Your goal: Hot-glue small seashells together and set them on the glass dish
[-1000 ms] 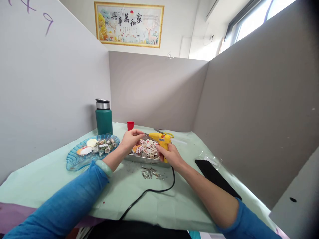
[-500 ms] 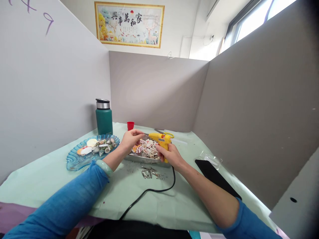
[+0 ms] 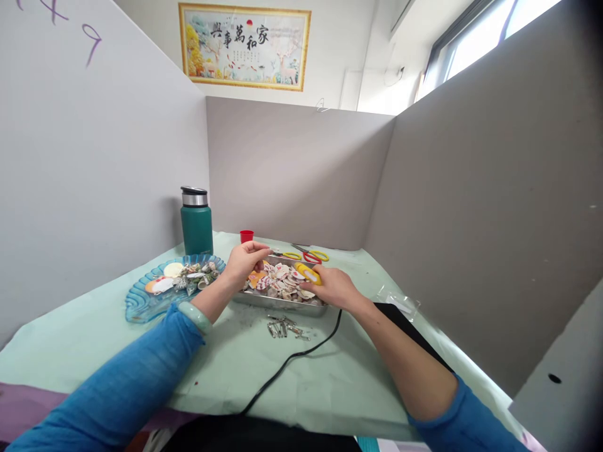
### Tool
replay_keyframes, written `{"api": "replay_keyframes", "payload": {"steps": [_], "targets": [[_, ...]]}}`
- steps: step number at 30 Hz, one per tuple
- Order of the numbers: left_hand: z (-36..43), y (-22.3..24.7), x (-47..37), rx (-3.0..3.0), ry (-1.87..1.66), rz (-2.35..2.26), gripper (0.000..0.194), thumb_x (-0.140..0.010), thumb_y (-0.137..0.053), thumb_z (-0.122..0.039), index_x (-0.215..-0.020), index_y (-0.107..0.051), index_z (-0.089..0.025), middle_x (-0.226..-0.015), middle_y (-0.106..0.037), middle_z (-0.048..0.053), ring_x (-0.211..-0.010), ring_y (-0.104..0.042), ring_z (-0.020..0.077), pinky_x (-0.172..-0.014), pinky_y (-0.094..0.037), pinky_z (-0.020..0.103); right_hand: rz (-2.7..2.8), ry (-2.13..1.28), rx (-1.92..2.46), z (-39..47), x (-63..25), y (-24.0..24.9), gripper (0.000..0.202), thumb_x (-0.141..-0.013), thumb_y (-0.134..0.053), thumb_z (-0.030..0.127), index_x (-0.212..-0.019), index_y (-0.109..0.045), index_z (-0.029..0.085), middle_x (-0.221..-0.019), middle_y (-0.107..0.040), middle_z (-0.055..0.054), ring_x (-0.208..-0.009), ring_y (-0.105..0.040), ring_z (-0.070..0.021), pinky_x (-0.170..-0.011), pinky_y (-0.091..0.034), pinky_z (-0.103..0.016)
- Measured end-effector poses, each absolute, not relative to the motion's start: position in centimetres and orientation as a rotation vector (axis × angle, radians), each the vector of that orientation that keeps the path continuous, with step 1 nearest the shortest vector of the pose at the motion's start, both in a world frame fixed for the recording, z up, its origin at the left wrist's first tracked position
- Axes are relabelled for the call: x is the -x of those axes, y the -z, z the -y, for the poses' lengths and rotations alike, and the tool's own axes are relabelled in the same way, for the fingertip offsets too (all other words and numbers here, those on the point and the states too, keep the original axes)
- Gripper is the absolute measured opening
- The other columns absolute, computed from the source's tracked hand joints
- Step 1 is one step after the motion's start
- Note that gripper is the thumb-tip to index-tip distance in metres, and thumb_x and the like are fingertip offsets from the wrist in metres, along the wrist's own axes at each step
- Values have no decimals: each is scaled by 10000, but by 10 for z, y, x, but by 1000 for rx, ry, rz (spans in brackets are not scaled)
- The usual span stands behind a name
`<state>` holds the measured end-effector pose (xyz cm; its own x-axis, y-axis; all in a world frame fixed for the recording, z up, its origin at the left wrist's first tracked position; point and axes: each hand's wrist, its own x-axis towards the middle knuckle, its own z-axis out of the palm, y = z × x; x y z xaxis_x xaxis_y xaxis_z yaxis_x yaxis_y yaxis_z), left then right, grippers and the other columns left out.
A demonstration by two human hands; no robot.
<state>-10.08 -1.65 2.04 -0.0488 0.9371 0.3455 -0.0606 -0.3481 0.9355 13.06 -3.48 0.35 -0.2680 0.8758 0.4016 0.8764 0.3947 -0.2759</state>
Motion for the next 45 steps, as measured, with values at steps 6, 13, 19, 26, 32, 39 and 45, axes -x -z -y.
{"api": "replay_keyframes", "payload": {"steps": [6, 13, 19, 26, 32, 39, 45], "targets": [[14, -16, 99, -1422, -1486, -914, 269, -602, -782, -281, -749, -618, -126, -549, -577, -20, -403, -468, 53, -392, -326, 183, 2365, 27, 1493, 28, -130, 1, 405, -674, -660, 598, -815, -642, 219, -731, -671, -56, -661, -586, -207, -546, -298, -275], [20, -16, 94, -1409, -1376, -781, 255, -609, -784, -287, -742, -626, -139, -618, -606, -3, -413, -454, 48, -390, -335, 196, 2096, -173, 1189, 41, -128, -22, 250, -769, -606, 444, -816, -666, 206, -843, -685, -42, -717, -582, -172, -618, -386, -277], [30, -13, 85, -1371, -1247, -708, 255, -633, -774, -305, -767, -634, -140, -523, -542, -28, -412, -446, 59, -393, -346, 193, 1713, -672, 862, 44, -102, -12, 266, -739, -632, 382, -913, -630, 181, -825, -661, -27, -689, -585, -136, -656, -477, -265], [34, -7, 77, -1303, -1175, -625, 247, -633, -785, -293, -771, -644, -144, -531, -539, -36, -426, -464, 54, -425, -373, 185, 1511, -841, 805, 50, -90, -7, 269, -711, -657, 423, -786, -562, 183, -632, -561, 27, -487, -489, -87, -497, -407, -229], [33, -8, 76, -1280, -1167, -578, 294, -695, -740, -368, -855, -681, -128, -644, -604, 13, -497, -516, 70, -468, -417, 195, 1455, -853, 798, 52, -91, -10, 291, -728, -634, 449, -813, -538, 187, -587, -554, 33, -469, -477, -90, -489, -405, -228], [36, -12, 77, -1311, -1220, -565, 325, -701, -736, -288, -978, -687, -125, -968, -677, 104, -596, -587, 93, -520, -475, 224, 1635, -652, 888, 49, -104, -9, 219, -760, -607, 402, -774, -551, 190, -665, -576, 12, -510, -509, -106, -518, -422, -250], [37, -11, 76, -1503, -1266, -673, 344, -698, -738, -314, -988, -697, -134, -949, -703, 94, -705, -633, 129, -664, -522, 258, 1840, -221, 998, 53, -105, -7, 126, -807, -557, 318, -767, -559, 198, -742, -633, -9, -605, -538, -127, -592, -397, -255]]}}
